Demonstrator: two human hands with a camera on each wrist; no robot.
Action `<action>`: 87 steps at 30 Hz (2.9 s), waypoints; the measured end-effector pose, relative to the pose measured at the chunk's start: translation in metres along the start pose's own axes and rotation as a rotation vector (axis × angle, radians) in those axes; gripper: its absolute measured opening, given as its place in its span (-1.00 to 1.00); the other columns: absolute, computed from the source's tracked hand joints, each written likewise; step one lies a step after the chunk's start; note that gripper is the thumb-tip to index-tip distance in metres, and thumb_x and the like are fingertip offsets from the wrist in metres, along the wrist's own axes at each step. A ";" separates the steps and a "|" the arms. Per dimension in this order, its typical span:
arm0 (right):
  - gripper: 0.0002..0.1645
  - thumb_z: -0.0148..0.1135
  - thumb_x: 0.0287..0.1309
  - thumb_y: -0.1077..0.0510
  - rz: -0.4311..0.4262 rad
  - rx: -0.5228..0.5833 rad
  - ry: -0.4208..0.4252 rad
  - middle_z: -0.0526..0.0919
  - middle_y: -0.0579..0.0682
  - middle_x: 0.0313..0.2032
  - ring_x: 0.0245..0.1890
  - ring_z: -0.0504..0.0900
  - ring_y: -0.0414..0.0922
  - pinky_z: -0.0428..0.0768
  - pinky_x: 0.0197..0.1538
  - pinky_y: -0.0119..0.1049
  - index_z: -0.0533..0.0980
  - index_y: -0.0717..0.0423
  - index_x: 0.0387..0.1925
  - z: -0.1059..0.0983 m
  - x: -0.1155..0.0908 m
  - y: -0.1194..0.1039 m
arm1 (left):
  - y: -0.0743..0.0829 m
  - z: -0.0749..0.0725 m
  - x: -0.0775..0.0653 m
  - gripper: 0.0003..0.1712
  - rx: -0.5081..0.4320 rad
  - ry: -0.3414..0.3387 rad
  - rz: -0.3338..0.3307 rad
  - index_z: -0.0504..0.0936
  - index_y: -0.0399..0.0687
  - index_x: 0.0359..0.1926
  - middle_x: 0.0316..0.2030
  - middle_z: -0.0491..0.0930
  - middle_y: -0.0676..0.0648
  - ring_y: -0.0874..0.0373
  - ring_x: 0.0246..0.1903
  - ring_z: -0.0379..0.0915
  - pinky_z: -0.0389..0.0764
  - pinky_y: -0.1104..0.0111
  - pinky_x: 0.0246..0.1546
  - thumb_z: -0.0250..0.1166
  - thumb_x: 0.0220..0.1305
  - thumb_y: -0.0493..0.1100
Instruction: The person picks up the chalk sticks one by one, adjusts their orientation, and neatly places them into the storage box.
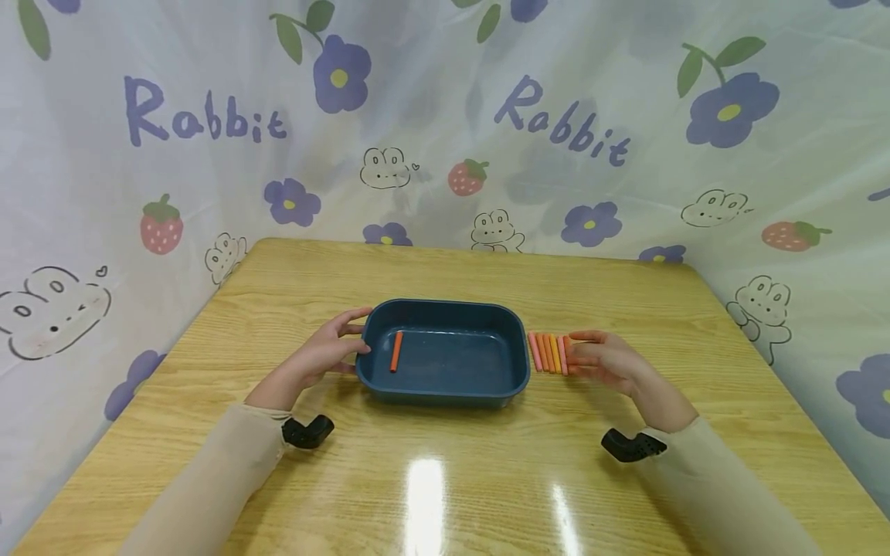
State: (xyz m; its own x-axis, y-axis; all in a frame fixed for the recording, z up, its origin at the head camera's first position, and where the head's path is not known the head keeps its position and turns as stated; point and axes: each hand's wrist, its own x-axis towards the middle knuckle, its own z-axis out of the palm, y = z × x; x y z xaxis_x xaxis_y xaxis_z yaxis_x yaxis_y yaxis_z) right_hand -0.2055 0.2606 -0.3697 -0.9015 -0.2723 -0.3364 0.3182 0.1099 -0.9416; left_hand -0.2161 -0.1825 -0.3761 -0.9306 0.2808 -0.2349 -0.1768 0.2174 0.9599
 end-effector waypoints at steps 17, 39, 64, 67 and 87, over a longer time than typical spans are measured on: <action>-0.29 0.01 0.25 0.30 0.016 -0.180 0.109 0.37 0.33 0.02 -0.28 0.56 -0.20 0.59 -0.16 -0.29 -0.03 0.56 0.30 -0.014 0.029 0.017 | -0.001 0.000 -0.001 -0.21 0.008 0.001 0.007 -0.02 -0.05 0.45 0.29 0.05 -0.39 -0.28 0.04 0.36 0.61 0.10 -0.25 0.06 0.25 -0.40; -0.29 0.22 0.02 0.33 0.097 -0.504 0.227 0.41 0.29 -0.09 -0.43 0.56 -0.11 0.64 -0.37 -0.23 0.22 0.42 0.22 -0.002 0.042 0.010 | -0.001 -0.001 -0.001 -0.21 -0.002 -0.007 0.006 -0.02 -0.04 0.45 0.29 0.04 -0.39 -0.29 0.05 0.33 0.61 0.09 -0.26 0.06 0.25 -0.40; -0.25 -0.09 0.32 0.35 0.039 0.253 0.052 0.37 0.10 -0.05 -0.31 0.58 -0.20 0.58 -0.17 -0.36 -0.17 0.28 0.42 0.016 0.030 -0.011 | -0.001 0.000 -0.002 -0.21 -0.003 -0.003 0.010 -0.02 -0.05 0.45 0.29 0.03 -0.39 -0.28 0.04 0.35 0.61 0.10 -0.27 0.06 0.24 -0.41; -0.24 -0.10 0.32 0.36 0.037 0.265 0.018 0.30 0.16 0.05 -0.33 0.58 -0.22 0.58 -0.20 -0.40 -0.19 0.26 0.43 0.023 0.031 -0.016 | -0.001 0.000 -0.002 -0.20 -0.003 0.000 0.008 -0.02 -0.04 0.45 0.29 0.03 -0.39 -0.29 0.05 0.34 0.61 0.10 -0.28 0.06 0.24 -0.41; -0.24 -0.09 0.29 0.39 0.078 0.321 -0.034 -0.06 0.19 0.37 0.28 0.14 0.13 0.57 -0.10 -0.34 -0.09 0.12 0.44 0.065 0.040 -0.049 | -0.003 0.003 -0.006 -0.20 -0.003 0.012 0.008 0.00 -0.03 0.44 0.28 0.05 -0.38 -0.26 0.02 0.37 0.61 0.11 -0.26 0.08 0.23 -0.39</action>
State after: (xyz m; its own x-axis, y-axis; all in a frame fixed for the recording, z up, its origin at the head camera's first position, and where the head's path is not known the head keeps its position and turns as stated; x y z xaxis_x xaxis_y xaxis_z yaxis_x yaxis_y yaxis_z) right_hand -0.2377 0.1824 -0.3378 -0.8622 -0.3069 -0.4030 0.4670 -0.1738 -0.8670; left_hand -0.2093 -0.1822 -0.3786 -0.9359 0.2709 -0.2253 -0.1704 0.2119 0.9623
